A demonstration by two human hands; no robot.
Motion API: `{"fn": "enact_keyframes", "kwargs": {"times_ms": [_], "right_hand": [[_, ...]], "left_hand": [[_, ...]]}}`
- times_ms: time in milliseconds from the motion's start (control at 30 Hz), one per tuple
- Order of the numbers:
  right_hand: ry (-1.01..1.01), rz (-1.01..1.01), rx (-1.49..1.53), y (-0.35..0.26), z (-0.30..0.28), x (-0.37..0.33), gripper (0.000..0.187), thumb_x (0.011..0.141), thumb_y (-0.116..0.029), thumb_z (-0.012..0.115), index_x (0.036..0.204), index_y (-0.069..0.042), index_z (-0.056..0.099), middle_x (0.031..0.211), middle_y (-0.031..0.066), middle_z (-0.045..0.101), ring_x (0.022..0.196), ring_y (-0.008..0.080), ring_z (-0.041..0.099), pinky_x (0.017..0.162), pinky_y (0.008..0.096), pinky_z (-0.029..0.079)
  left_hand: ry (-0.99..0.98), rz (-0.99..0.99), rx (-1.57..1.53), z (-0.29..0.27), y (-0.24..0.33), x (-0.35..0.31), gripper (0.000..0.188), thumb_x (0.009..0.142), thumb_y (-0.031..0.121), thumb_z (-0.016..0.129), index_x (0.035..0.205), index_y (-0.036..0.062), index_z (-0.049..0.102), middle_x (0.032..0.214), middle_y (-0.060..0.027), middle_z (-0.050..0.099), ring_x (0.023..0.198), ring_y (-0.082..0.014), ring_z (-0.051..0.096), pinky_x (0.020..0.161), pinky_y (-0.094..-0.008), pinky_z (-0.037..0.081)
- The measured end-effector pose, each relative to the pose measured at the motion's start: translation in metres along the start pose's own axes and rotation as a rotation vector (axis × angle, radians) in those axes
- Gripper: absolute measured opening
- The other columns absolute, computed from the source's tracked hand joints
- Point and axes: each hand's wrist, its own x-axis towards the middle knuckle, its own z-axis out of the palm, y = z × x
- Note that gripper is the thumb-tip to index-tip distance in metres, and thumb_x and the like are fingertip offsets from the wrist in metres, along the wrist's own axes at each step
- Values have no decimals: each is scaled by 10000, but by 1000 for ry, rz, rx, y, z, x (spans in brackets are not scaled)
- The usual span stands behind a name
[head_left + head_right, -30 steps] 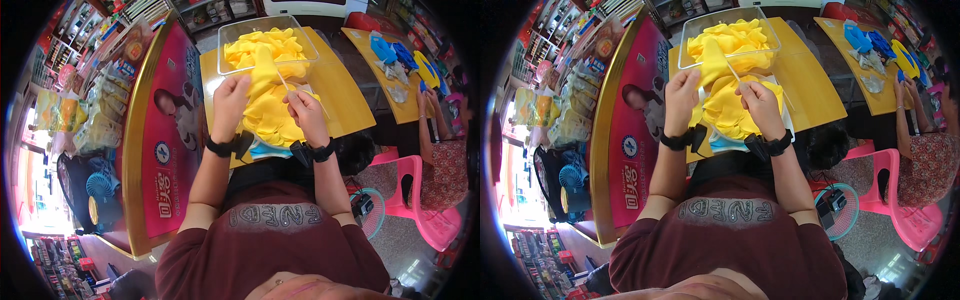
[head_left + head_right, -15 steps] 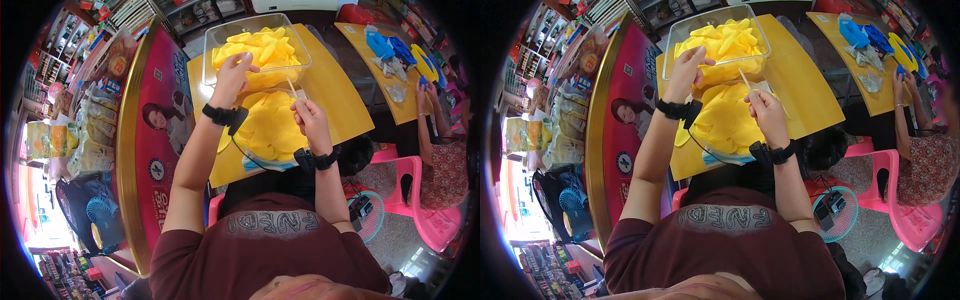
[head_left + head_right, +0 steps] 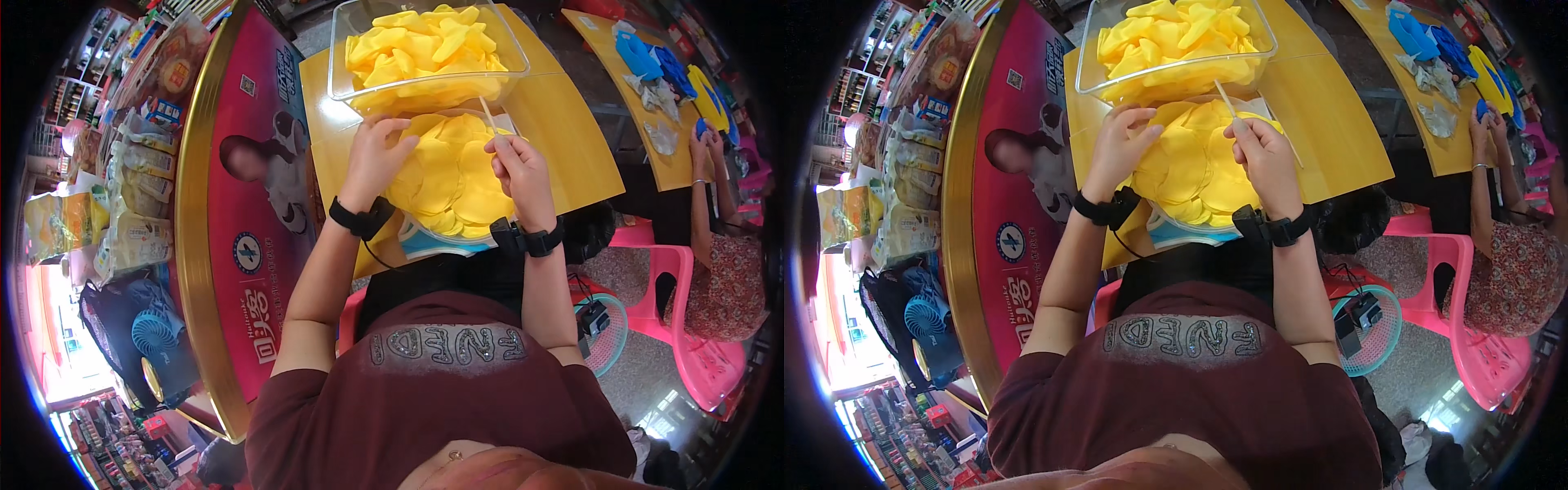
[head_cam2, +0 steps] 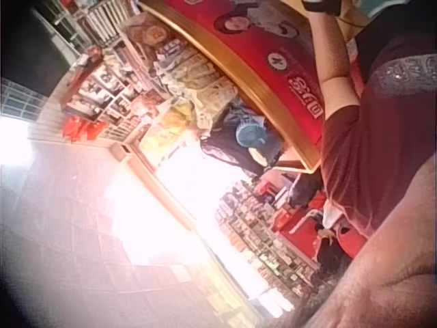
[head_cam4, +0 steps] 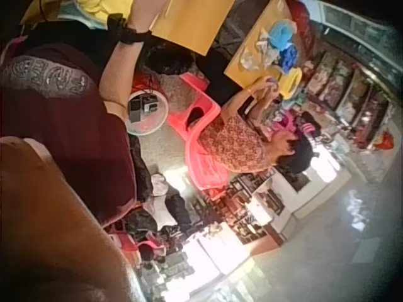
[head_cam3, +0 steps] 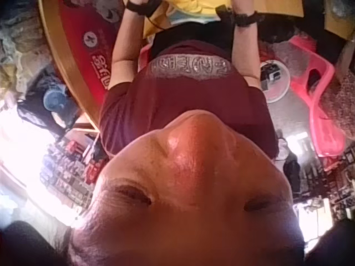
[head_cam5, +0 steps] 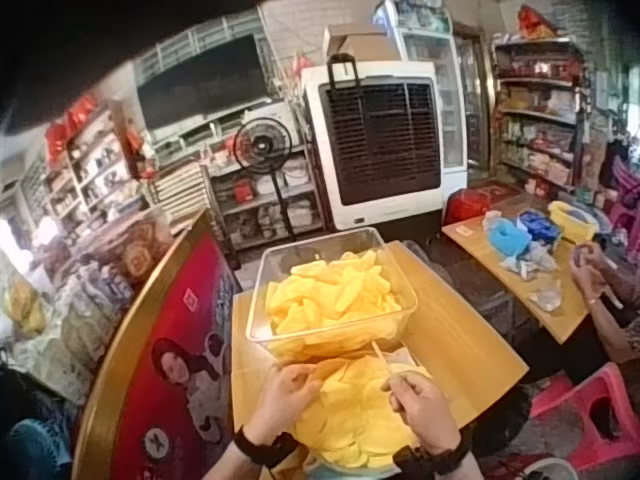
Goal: The person sits at a table and repeatedly picks up yellow dough wrappers and wooden sticks. They fold the wrappers around the sticks to form dumpling shapes and place them into a clear container.
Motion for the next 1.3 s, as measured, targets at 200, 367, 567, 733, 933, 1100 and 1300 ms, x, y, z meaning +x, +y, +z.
{"fn": "enact_keyframes", "kwargs": {"times_ms": [200,367,567,733,933,1100,1300], "right_hand": [[-2,-5,-4,0,3,-1,246,977,-247,549,895,-33,640,637,-54,489,548,13,399,497,181,298],[-31,-10,0,1,6,-3,243,969,-251,568,902,-29,638,647,-50,498,569,13,412,514,182,306],[-60,-103,13,-6,30,-18,274,920,-270,658,1000,-7,655,728,-54,562,582,0,405,514,175,298],[-140,-74,216,-14,38,-34,294,897,-255,693,1073,-23,661,745,-65,579,540,-21,370,471,165,259],[-132,-27,276,-10,29,-31,226,887,-174,692,1065,-39,662,723,-66,569,497,-22,353,453,166,244],[44,-321,77,-16,44,-30,202,875,-146,702,1024,-28,633,790,-33,552,599,5,428,527,160,331],[129,-523,-82,-18,45,-49,227,820,-103,766,952,-50,590,779,-45,489,656,13,424,568,165,361]], "left_hand": [[-99,-95,-97,-2,-6,7,280,837,171,712,1050,-6,676,976,-124,691,893,-217,650,811,-305,500],[241,-232,-716,-21,24,1,196,840,37,691,1026,-19,674,956,-66,676,884,-112,626,780,-226,490],[237,-316,-1027,-31,67,-17,396,842,-8,683,1220,9,563,975,4,580,904,-76,555,829,-216,462],[210,-323,-1142,-5,80,-37,341,854,7,680,1183,6,589,1001,-14,617,900,-95,582,827,-232,475],[-22,-462,-1078,-19,91,-42,321,859,59,696,1165,18,609,988,-49,667,834,-81,603,701,-209,473],[-7,-454,-1014,-27,91,-43,332,829,36,715,1144,27,612,878,-41,677,694,-55,575,554,-181,416],[204,-368,-1126,-18,111,-46,324,812,30,729,1107,32,596,851,-33,662,644,-47,549,499,-175,384]]}}
